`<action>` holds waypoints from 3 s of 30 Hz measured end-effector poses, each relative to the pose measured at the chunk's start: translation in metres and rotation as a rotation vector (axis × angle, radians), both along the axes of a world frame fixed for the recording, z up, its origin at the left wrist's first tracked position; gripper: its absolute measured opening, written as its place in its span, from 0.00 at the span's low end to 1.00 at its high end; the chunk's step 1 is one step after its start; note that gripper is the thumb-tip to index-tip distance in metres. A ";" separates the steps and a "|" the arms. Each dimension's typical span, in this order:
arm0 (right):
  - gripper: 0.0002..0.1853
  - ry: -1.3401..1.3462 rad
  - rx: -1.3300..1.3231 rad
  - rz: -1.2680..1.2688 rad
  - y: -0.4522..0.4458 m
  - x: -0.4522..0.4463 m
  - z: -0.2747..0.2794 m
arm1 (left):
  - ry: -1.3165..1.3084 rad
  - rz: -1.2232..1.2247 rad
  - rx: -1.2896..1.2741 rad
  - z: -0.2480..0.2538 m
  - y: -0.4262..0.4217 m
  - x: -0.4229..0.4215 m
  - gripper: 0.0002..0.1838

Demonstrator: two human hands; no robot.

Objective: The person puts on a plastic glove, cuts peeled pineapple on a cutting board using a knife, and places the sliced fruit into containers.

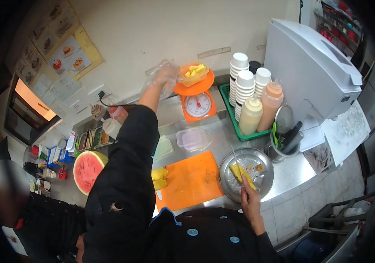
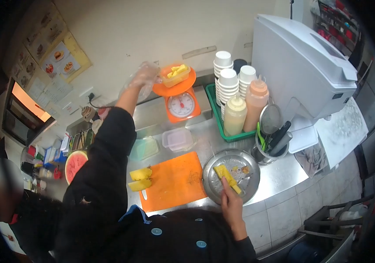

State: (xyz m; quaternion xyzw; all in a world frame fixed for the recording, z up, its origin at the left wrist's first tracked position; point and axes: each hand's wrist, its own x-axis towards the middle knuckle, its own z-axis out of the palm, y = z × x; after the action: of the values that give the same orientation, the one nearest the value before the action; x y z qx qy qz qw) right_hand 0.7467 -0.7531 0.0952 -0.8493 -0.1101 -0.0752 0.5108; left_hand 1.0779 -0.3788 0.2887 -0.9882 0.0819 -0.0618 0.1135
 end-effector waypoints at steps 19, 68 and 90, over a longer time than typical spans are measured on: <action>0.35 -0.082 -0.303 0.492 0.041 -0.006 -0.045 | 0.730 0.497 -0.597 -0.159 0.056 -0.377 0.28; 0.16 0.212 -0.536 0.449 0.064 -0.027 -0.043 | 0.064 0.350 -1.395 -0.259 -0.085 -0.376 0.19; 0.14 0.271 -0.439 0.321 0.043 -0.021 -0.023 | 0.471 0.641 -2.025 -0.199 -0.045 -0.382 0.26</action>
State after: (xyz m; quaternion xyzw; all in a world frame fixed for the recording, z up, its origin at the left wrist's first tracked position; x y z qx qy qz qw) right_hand 0.7256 -0.7103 0.0720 -0.9134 -0.1875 0.1462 0.3304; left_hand 0.6958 -0.4236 0.0897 -0.5859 -0.2490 0.1228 -0.7614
